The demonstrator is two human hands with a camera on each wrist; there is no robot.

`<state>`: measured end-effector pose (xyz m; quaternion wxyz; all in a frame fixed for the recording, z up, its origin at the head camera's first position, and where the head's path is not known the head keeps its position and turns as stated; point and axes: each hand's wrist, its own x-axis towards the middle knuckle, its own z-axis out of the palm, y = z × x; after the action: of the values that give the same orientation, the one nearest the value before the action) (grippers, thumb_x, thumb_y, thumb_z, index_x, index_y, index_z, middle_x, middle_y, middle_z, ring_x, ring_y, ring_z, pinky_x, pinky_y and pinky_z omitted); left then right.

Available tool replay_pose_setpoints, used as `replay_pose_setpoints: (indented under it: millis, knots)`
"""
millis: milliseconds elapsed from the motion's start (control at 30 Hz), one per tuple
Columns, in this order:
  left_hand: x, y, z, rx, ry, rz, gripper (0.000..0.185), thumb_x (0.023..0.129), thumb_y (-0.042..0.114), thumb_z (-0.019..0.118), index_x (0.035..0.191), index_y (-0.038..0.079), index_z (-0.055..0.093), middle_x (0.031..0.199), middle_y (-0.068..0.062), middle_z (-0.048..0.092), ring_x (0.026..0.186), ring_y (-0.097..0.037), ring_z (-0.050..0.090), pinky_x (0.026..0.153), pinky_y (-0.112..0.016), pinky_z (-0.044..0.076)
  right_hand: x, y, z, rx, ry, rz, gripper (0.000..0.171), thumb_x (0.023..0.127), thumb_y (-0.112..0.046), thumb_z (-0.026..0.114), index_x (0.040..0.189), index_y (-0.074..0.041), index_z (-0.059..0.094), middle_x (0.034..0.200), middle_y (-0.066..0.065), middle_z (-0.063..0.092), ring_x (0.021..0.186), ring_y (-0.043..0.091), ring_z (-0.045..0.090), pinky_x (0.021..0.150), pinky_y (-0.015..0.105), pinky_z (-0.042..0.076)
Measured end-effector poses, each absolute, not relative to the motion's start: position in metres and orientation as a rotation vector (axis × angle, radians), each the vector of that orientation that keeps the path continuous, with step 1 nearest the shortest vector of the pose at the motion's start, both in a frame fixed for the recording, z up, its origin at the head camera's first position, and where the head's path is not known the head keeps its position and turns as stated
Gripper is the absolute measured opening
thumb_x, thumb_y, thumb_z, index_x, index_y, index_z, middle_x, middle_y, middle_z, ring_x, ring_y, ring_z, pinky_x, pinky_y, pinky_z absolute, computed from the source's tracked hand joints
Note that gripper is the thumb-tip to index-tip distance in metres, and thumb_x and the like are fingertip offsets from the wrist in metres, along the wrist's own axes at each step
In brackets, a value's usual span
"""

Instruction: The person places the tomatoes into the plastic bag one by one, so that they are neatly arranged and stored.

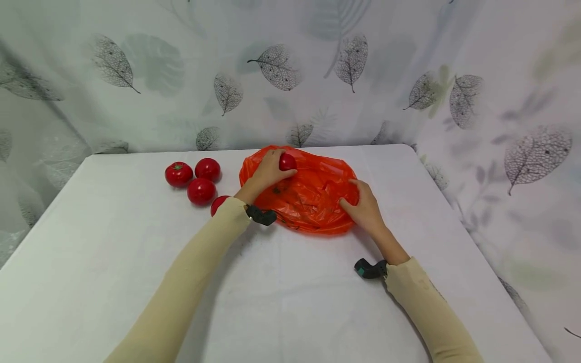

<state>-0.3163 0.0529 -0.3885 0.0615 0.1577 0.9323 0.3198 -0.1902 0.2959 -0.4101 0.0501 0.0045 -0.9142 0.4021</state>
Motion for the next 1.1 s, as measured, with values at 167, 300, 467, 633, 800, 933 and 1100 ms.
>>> replay_pose_setpoints:
  millis: [167,300,467,633,800,933,1100]
  knots:
    - [-0.313,0.051,-0.393,0.475,2.829,0.894,0.074,0.088,0.032,0.071,0.146,0.005,0.034,0.143,-0.016,0.04,0.127,-0.03,0.047,0.1,-0.042,0.049,-0.189,0.296,-0.417,0.014,-2.825,1.226,0.058,0.093,-0.012,0.058,0.141,0.008,0.034,0.146,0.032,0.032,0.132,0.048,0.033,0.106,0.062,0.036]
    - [-0.312,0.05,-0.392,0.514,2.862,0.804,0.076,0.088,0.034,0.072,0.148,0.007,0.033,0.144,-0.017,0.039,0.128,-0.031,0.045,0.102,-0.043,0.047,-0.188,0.294,-0.418,0.009,-2.828,1.228,0.057,0.093,-0.012,0.059,0.142,0.008,0.035,0.146,0.031,0.032,0.132,0.047,0.034,0.105,0.061,0.037]
    - [-0.312,0.05,-0.385,0.559,2.882,0.747,0.08,0.087,0.033,0.072,0.149,0.007,0.029,0.146,-0.018,0.037,0.13,-0.033,0.042,0.108,-0.047,0.041,-0.187,0.293,-0.418,-0.002,-2.829,1.233,0.059,0.093,-0.012,0.059,0.142,0.007,0.033,0.146,0.031,0.031,0.132,0.047,0.033,0.104,0.061,0.038]
    - [-0.309,0.053,-0.376,0.574,2.867,0.742,0.083,0.087,0.031,0.073,0.151,0.007,0.025,0.147,-0.017,0.035,0.13,-0.033,0.043,0.107,-0.046,0.042,-0.186,0.298,-0.417,-0.013,-2.836,1.214,0.058,0.094,-0.011,0.059,0.142,0.008,0.033,0.146,0.032,0.032,0.131,0.048,0.034,0.104,0.062,0.038]
    - [-0.304,0.059,-0.361,0.619,2.884,0.76,0.083,0.087,0.031,0.072,0.151,0.007,0.025,0.149,-0.017,0.035,0.132,-0.032,0.042,0.109,-0.046,0.041,-0.188,0.301,-0.412,0.007,-2.83,1.194,0.058,0.094,-0.011,0.059,0.142,0.008,0.033,0.145,0.032,0.032,0.13,0.048,0.034,0.102,0.063,0.039]
    - [-0.298,0.059,-0.352,0.664,2.893,0.772,0.082,0.088,0.031,0.071,0.152,0.008,0.025,0.15,-0.017,0.035,0.134,-0.032,0.04,0.111,-0.046,0.038,-0.19,0.301,-0.41,0.017,-2.835,1.186,0.058,0.094,-0.011,0.058,0.142,0.008,0.033,0.146,0.033,0.031,0.13,0.049,0.034,0.101,0.063,0.04]
    - [-0.289,0.052,-0.34,0.731,2.934,0.738,0.076,0.09,0.031,0.069,0.151,0.01,0.03,0.147,-0.015,0.039,0.131,-0.03,0.044,0.107,-0.043,0.042,-0.192,0.299,-0.408,0.037,-2.827,1.184,0.058,0.094,-0.011,0.058,0.142,0.009,0.033,0.145,0.033,0.031,0.131,0.049,0.033,0.103,0.064,0.037]
